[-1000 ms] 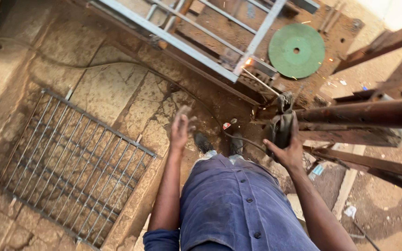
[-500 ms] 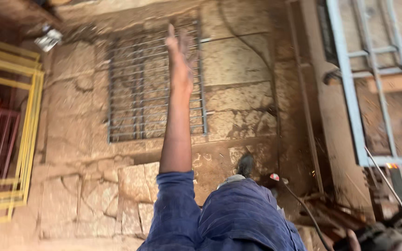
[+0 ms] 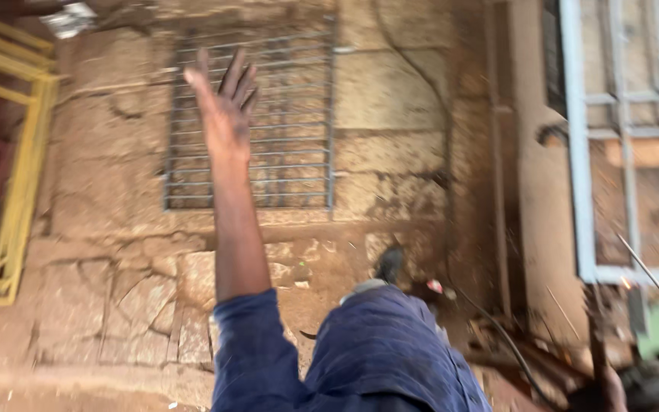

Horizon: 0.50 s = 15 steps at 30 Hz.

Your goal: The person uses a welding tool to fuse metal rods together on a large gate frame and then uses a handheld grinder to smooth the joints.

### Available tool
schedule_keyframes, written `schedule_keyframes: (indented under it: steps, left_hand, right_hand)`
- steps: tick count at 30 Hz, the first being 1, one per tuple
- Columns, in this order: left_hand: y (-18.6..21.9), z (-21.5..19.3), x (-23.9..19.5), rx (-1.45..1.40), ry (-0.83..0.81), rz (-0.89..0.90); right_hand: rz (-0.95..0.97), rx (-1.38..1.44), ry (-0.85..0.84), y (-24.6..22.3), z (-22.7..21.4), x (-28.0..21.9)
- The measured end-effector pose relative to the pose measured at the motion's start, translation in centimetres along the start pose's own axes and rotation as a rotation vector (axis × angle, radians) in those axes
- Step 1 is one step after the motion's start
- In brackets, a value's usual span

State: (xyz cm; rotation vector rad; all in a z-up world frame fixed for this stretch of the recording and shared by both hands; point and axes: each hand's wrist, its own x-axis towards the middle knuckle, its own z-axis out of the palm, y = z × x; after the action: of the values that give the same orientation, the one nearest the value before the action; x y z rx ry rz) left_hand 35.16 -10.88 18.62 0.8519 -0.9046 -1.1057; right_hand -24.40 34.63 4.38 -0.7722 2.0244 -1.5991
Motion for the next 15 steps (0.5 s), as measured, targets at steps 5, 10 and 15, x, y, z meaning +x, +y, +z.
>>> schedule_keyframes:
  steps: [5, 10, 15]
  left_hand:
    - [-12.7, 6.7, -9.6, -0.195, -0.24, -0.539]
    - [-21.5, 14.2, -19.8, 0.199, -0.773, -0.884]
    - [-24.4, 18.7, -24.4, 0.353, -1.014, -0.702]
  right_hand:
    - [-0.032, -0.197, 0.027, 0.6, -0.7, -0.3]
    - [-0.008, -0.441, 0.052, -2.3, 1.5, -2.1]
    - [0.035, -0.642, 0.051, -3.4, 2.8, -3.4]
